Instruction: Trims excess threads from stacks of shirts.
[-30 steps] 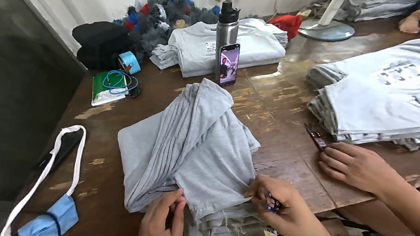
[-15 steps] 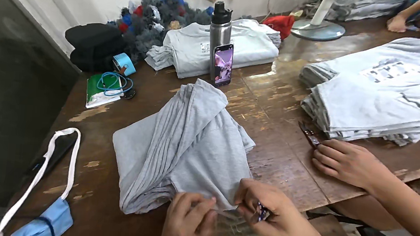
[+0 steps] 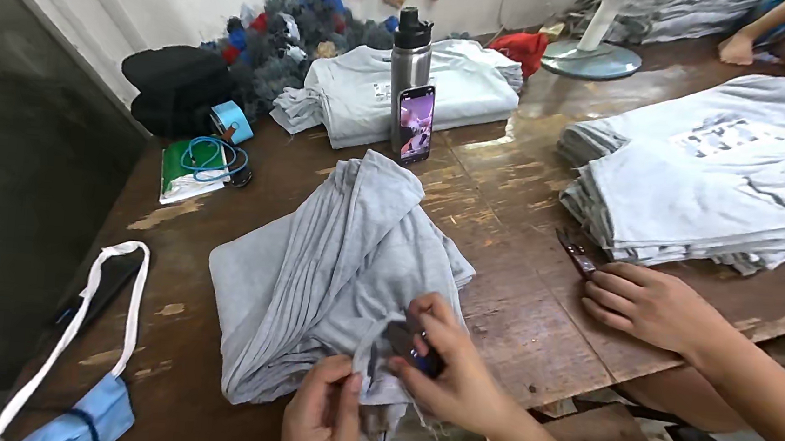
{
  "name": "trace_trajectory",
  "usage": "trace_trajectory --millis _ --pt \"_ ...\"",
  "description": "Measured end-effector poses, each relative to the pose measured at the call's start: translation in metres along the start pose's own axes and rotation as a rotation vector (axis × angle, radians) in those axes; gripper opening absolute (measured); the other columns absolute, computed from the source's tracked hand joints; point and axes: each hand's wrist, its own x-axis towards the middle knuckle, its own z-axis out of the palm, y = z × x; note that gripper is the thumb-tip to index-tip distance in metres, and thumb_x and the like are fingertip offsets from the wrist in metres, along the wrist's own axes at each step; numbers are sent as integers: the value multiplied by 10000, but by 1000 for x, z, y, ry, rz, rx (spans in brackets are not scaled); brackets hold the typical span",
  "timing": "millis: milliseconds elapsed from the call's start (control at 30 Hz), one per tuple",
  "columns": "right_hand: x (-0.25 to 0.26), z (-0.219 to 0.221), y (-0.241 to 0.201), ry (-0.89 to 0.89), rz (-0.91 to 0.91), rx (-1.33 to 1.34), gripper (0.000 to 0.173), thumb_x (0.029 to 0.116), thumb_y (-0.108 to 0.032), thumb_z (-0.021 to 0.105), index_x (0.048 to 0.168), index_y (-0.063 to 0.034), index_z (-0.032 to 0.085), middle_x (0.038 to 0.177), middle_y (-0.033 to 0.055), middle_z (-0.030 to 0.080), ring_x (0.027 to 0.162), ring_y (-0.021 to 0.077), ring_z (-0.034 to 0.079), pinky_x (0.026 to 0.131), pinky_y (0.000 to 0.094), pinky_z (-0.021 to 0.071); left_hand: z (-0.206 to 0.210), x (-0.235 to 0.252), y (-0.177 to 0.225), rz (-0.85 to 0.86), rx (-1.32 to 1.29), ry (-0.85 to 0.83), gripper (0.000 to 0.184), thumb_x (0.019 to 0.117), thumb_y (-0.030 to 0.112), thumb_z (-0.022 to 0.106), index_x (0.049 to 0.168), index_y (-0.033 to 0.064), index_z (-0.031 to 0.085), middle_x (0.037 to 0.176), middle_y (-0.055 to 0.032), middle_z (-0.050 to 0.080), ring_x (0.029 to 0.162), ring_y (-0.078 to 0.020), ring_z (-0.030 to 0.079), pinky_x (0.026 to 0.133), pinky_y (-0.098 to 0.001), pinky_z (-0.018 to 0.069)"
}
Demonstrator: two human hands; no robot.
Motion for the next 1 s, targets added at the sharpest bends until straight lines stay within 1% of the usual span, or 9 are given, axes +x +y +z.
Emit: trace_trajectory --millis 33,100,200,300,400,567,667,767,1000 --pt "-4 3 0 -6 -16 21 270 912 -225 714 908 8 577 1053 124 536 899 38 525 745 113 441 -3 0 3 -83 -183 27 120 1029 186 599 1136 147 637 1093 93 698 972 23 669 849 -174 575" --pt "-9 4 -2 7 -63 51 287 935 -243 700 898 0 550 1008 98 520 881 27 507 739 102 422 -8 4 6 -281 -602 85 158 1015 283 616 1167 239 621 1063 89 729 951 -32 708 844 -235 603" --pt "-13 3 -8 -29 -104 49 335 959 -314 709 890 -20 562 926 98 582 848 87 555 760 178 473 -10 7 5 -517 -1091 143 189 997 247 636 1172 197 683 1085 -51 753 984 -172 743 870 -359 619" --pt "-16 10 -9 -81 -98 27 259 967 -282 682 911 -38 617 815 69 618 762 123 552 775 273 440 -2 2 4 -586 -1223 171 192 1018 223 582 1164 172 696 1076 -79 761 962 -192 754 842 -363 626" --pt "-21 17 -12 -81 -78 15 133 935 -183 676 904 -59 641 776 38 636 728 108 559 798 310 427 3 -5 4 -537 -1124 186 223 1074 205 462 1192 211 651 1083 -33 756 943 -149 750 811 -317 630" --pt "-27 18 -18 -66 -81 -41 68 919 -164 639 912 -96 639 764 14 628 718 110 568 822 365 429 4 -12 5 -323 -739 173 297 1022 354 578 1319 368 563 1188 120 715 1052 -42 700 877 -242 597" --pt "-29 13 -24 -62 -115 -65 85 934 -185 634 947 -102 648 784 4 653 717 99 579 824 344 433 1 -21 6 -145 -373 -2 336 1035 317 584 1363 389 586 1342 212 616 1194 37 595 992 -195 517" --pt "-31 9 -28 -43 -128 -40 63 941 -173 643 945 -112 627 810 -5 665 729 75 582 841 316 419 4 -23 9 -75 -133 -84 212 997 214 643 1176 291 728 1274 107 621 1145 34 599 954 -188 544" --pt "-30 1 -27 -18 -102 166 180 961 -206 686 909 -94 556 787 28 656 715 73 585 807 283 438 13 -19 8 10 23 -61 132 902 209 753 1033 197 740 1171 16 630 1099 66 588 926 -131 523"
